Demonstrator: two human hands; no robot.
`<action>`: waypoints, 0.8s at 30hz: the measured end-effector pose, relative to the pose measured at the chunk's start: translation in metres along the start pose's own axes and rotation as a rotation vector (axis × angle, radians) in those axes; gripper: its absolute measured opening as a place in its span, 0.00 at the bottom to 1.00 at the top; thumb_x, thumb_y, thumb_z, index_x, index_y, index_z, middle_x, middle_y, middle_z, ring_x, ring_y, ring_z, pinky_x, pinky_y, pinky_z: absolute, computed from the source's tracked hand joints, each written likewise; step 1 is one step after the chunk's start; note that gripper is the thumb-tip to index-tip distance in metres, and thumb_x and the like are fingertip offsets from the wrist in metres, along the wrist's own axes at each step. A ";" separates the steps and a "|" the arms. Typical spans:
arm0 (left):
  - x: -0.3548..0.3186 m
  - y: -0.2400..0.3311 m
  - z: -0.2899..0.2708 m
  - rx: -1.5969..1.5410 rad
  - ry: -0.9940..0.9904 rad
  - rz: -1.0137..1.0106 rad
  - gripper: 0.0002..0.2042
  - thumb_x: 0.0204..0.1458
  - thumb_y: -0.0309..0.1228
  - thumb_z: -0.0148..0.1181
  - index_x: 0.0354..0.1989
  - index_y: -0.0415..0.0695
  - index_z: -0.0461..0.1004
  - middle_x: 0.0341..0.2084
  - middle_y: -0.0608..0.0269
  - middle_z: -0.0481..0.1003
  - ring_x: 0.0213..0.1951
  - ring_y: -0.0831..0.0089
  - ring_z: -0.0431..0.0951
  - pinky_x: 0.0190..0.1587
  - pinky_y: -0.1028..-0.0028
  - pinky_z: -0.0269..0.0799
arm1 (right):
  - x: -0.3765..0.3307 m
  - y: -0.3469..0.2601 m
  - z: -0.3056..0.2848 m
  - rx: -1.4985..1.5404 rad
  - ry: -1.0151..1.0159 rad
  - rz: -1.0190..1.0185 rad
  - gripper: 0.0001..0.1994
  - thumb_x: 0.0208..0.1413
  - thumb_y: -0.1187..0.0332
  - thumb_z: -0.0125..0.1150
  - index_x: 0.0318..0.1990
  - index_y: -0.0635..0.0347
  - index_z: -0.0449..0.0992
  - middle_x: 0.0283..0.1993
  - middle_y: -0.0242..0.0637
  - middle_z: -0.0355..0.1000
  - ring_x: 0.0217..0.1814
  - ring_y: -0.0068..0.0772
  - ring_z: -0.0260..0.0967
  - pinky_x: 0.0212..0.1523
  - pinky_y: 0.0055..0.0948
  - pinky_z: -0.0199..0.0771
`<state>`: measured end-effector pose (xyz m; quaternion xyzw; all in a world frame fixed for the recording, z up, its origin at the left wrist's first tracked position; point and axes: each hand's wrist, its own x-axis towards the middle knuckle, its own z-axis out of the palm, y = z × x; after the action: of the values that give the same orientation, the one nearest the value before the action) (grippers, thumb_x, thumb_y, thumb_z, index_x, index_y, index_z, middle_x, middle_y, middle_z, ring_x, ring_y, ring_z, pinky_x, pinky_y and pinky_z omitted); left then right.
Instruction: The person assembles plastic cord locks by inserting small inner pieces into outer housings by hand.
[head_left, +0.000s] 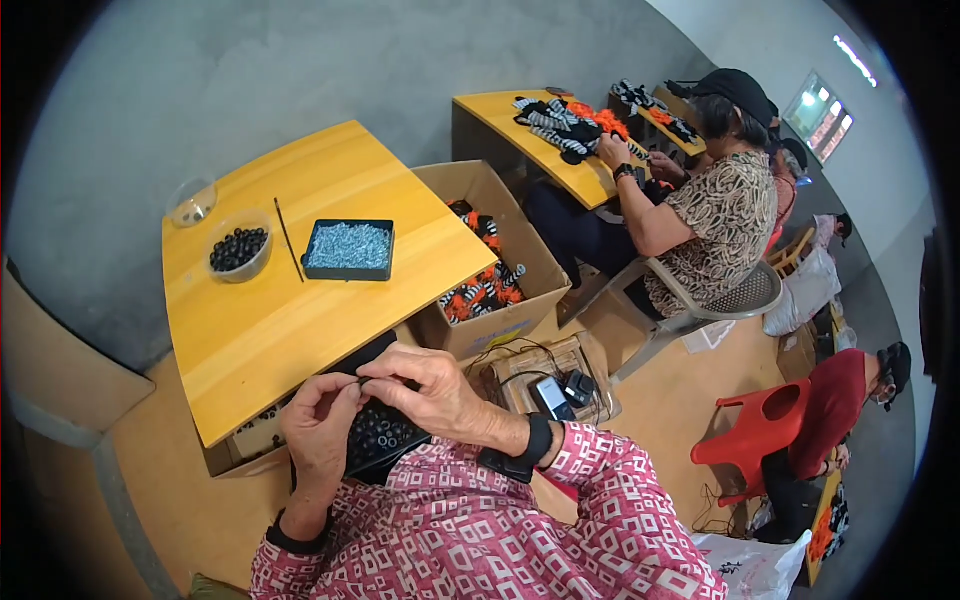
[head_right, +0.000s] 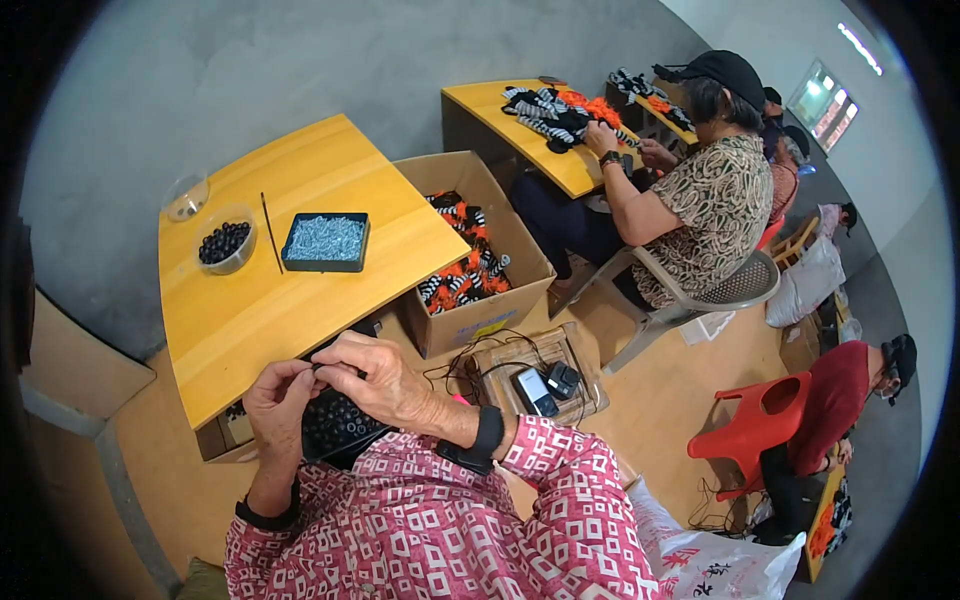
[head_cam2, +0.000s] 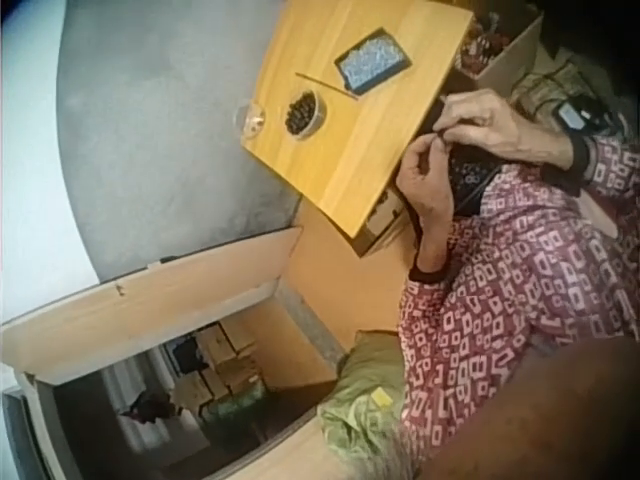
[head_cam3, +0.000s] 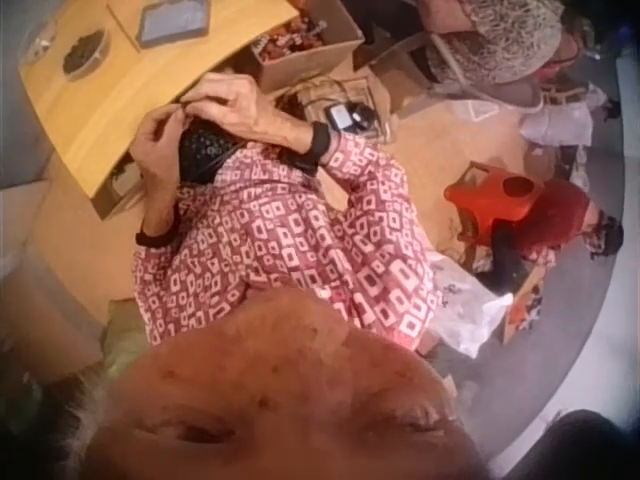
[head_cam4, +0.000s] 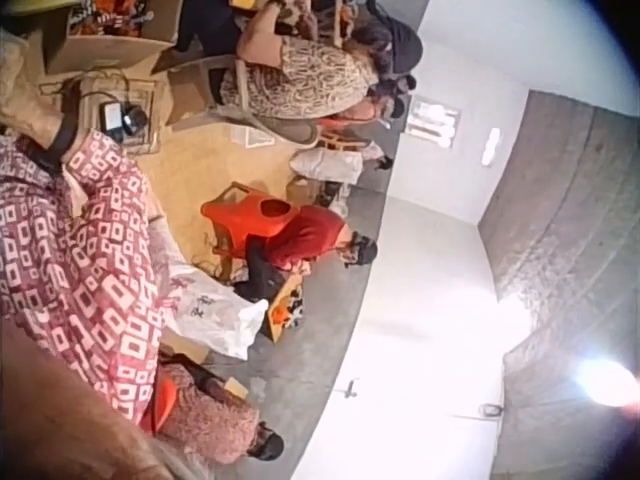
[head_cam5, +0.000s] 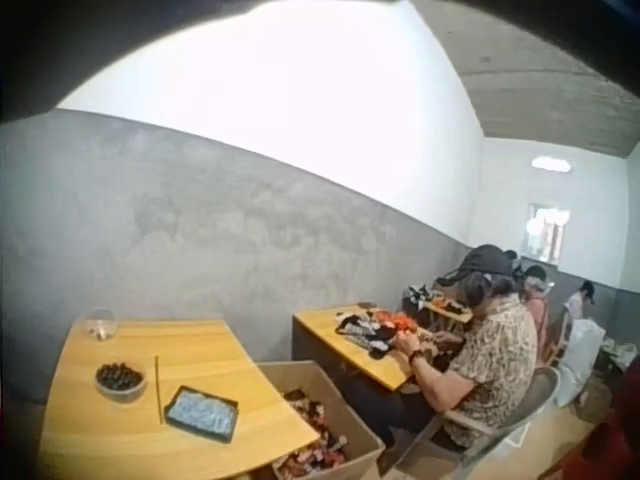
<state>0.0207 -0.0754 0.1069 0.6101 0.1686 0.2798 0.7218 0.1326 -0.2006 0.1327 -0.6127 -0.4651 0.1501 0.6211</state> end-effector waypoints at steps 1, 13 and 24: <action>0.002 -0.002 -0.002 -0.006 -0.010 0.005 0.03 0.53 0.18 0.58 0.34 0.34 0.75 0.28 0.65 0.76 0.31 0.81 0.76 0.37 0.82 0.73 | 0.002 0.001 -0.001 -0.010 0.007 -0.004 0.08 0.54 0.77 0.59 0.40 0.70 0.75 0.33 0.40 0.74 0.36 0.29 0.74 0.36 0.24 0.73; 0.041 0.008 -0.012 0.053 -0.056 -0.092 0.02 0.52 0.20 0.58 0.33 0.36 0.72 0.26 0.67 0.74 0.28 0.80 0.76 0.34 0.82 0.72 | 0.038 0.027 -0.001 0.261 -0.071 0.324 0.05 0.58 0.72 0.58 0.32 0.65 0.75 0.26 0.28 0.74 0.25 0.10 0.62 0.26 0.14 0.63; 0.048 0.007 -0.024 0.021 -0.005 -0.209 0.03 0.53 0.19 0.57 0.35 0.35 0.72 0.28 0.67 0.75 0.32 0.80 0.76 0.38 0.82 0.72 | 0.059 0.023 0.004 0.310 -0.073 0.400 0.03 0.56 0.74 0.60 0.33 0.64 0.76 0.27 0.26 0.73 0.26 0.11 0.64 0.26 0.15 0.63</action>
<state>0.0430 -0.0263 0.1140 0.5974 0.2327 0.1997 0.7411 0.1693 -0.1488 0.1342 -0.5841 -0.3283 0.3614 0.6484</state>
